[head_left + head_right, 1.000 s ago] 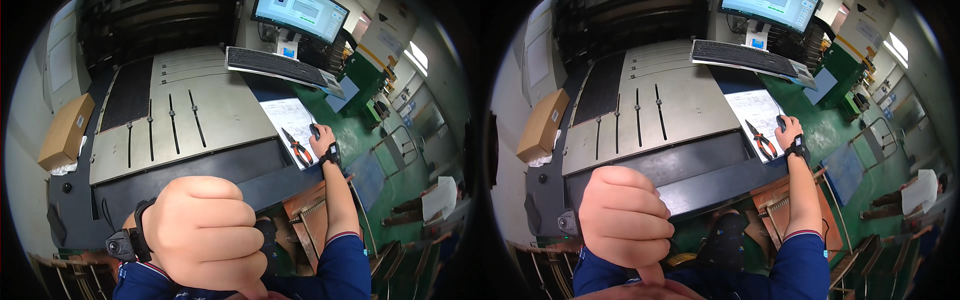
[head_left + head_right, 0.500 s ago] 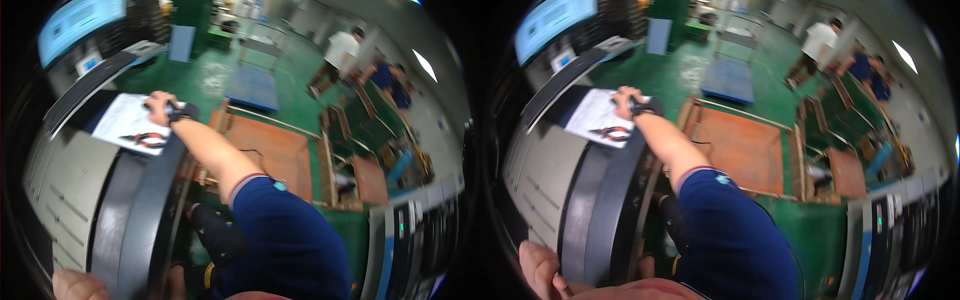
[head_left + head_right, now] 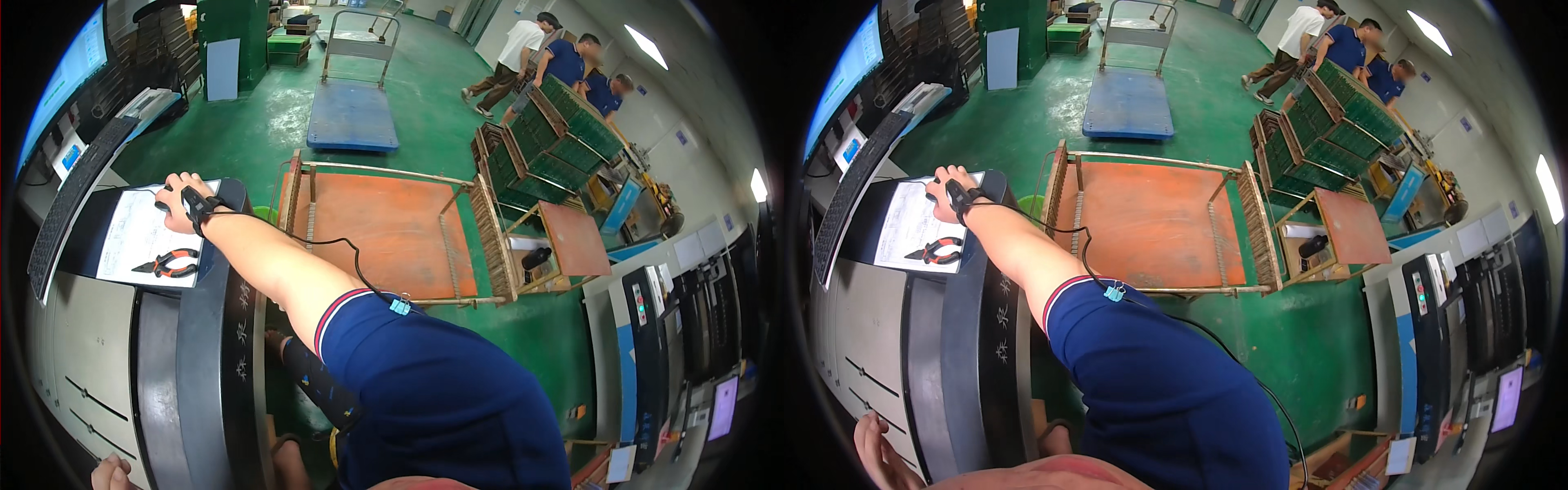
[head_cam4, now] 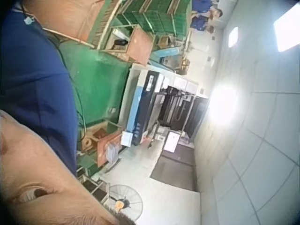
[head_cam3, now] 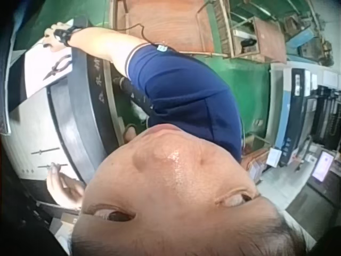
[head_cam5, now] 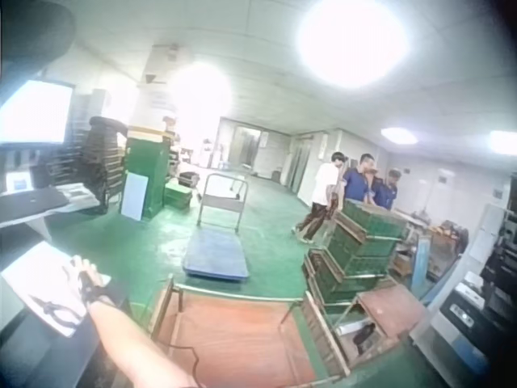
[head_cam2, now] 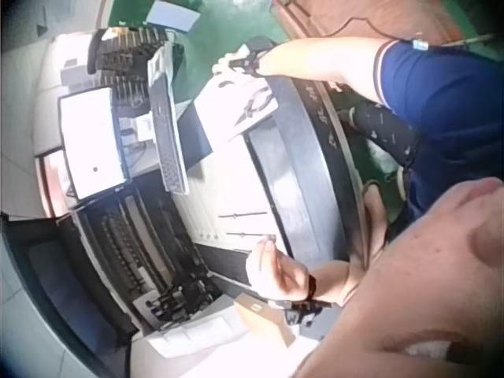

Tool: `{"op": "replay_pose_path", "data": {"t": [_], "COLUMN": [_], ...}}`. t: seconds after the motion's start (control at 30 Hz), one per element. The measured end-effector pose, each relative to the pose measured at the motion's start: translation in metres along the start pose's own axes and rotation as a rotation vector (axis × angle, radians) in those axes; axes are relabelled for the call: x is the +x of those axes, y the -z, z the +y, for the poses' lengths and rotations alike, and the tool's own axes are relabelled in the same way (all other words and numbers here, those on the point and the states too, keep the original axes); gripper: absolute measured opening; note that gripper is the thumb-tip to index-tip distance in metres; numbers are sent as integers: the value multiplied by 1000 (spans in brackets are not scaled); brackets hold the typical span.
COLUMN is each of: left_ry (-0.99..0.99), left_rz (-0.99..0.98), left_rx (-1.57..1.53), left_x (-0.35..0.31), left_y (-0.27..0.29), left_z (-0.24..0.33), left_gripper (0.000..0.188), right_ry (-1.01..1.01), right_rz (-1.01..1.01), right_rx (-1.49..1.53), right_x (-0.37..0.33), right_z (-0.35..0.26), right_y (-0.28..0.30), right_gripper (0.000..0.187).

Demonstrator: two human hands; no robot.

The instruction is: Inspecting a large printed circuit board (PCB) and using a computer terminal for quality control.

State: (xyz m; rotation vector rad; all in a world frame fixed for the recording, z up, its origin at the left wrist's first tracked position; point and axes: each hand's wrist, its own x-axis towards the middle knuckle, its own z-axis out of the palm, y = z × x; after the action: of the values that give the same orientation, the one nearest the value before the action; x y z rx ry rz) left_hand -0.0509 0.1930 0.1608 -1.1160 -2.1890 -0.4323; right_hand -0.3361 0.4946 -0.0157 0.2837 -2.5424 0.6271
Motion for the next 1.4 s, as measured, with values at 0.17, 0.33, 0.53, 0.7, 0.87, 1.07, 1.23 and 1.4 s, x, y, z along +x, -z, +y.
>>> {"op": "replay_pose_path", "data": {"t": [0.17,0.33,0.53,0.7,0.87,1.07,1.23,1.4], "left_ry": [-37,-122,-356,-279,-211,-203,-188,-193], "left_rz": [55,22,270,220,348,437,423,439], "left_rx": [-52,-266,-421,-295,-124,-122,-120,-98], "left_x": [-9,-10,-6,-18,-23,-23,-22,-18], "left_y": [8,21,17,46,38,24,23,23], "left_z": [-11,-7,-8,14,28,30,28,27], "left_gripper": [15,28,15,20,10,7,6,6], "right_ry": [31,273,175,169,162,129,151,159], "right_rz": [-42,109,56,16,1,-16,1,16], "right_rx": [-64,-34,-66,-95,-111,-120,-101,-110], "right_x": [10,24,8,10,12,13,13,13], "right_z": [-7,7,15,8,9,5,12,11], "right_y": [-6,-21,-8,-19,-16,-19,-17,-20], "right_gripper": [38,33,42,41,41,40,40,40]}}
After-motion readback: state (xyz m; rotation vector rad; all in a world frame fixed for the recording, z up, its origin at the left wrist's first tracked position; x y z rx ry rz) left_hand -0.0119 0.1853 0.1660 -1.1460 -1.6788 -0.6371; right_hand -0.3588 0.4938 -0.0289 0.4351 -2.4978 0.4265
